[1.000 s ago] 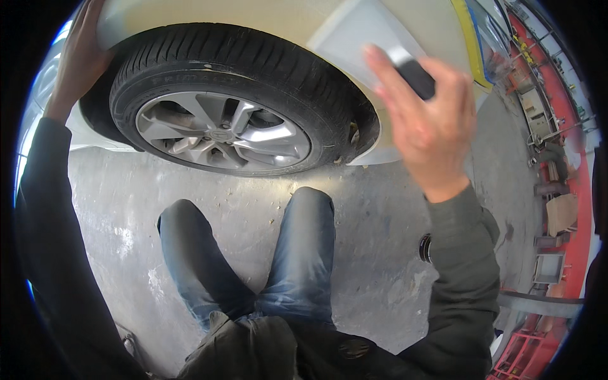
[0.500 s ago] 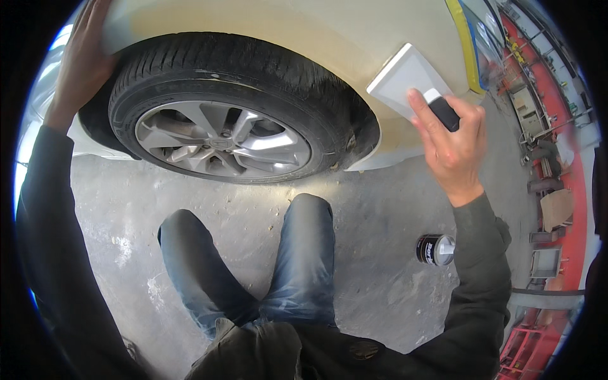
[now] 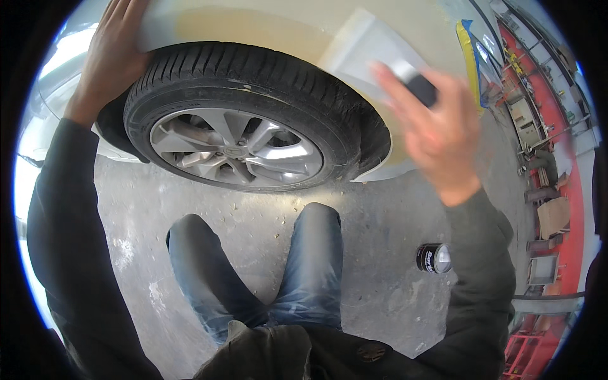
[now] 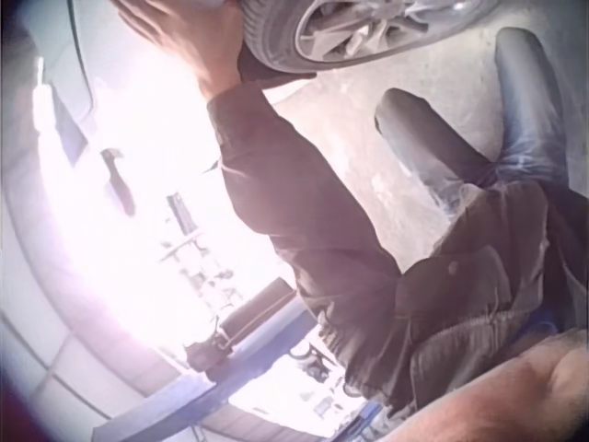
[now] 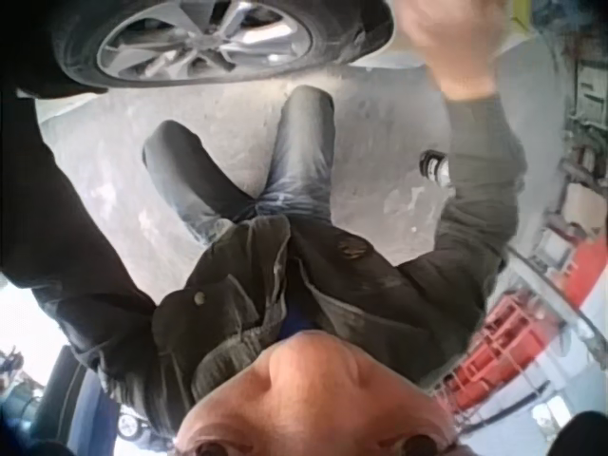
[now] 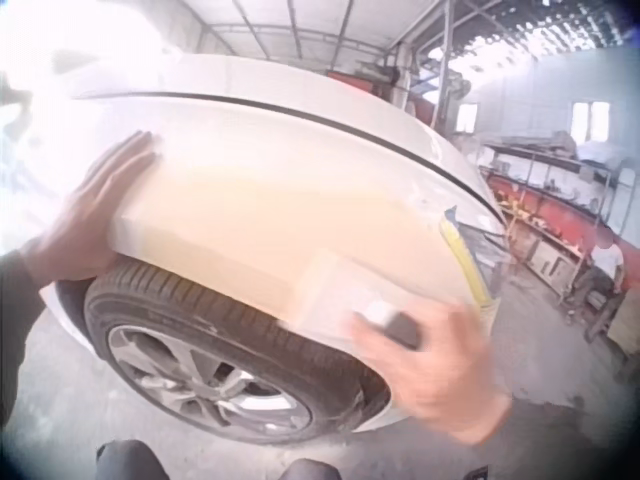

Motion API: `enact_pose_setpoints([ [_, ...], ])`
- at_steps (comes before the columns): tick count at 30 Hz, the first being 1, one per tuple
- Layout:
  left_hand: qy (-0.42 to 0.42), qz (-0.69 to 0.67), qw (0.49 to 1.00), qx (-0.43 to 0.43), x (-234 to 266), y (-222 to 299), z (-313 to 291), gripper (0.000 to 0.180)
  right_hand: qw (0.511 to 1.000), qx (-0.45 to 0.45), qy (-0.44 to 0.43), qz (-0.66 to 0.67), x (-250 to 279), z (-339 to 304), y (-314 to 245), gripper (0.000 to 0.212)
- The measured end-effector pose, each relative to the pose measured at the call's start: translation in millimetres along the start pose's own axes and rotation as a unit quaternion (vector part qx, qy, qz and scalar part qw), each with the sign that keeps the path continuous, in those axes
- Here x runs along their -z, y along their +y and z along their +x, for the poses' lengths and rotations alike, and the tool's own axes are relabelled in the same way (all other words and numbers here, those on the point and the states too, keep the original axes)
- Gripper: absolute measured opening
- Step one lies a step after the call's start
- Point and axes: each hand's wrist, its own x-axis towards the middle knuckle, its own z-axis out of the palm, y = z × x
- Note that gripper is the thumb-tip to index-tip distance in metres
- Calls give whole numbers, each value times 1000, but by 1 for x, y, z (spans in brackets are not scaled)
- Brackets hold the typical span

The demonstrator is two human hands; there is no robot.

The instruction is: The person walks to a white sedan in a garage, picks up a sanding block, and sands the front right fender. The person repeatedly rubs the sanding block over the fender surface and periodically wipes the area with their hand.

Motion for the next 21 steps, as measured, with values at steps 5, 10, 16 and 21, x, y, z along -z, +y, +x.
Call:
enact_pose_setpoints([
  [5, 18, -17, 1000, 15, -11, -23, -22, 99, 998, 28, 47, 20, -11, 44, -23, 43],
  [10, 53, -23, 998, 40, -16, -39, -36, 97, 1000, 19, -12, 17, 9, 5, 16, 55],
  [16, -9, -9, 998, 67, 1, -15, -30, 100, 999, 42, 8, 27, -1, 84, -38, 46],
  [21, 20, -29, 997, 70, 3, -10, -27, 99, 998, 35, -46, 29, 25, 50, -2, 56],
])
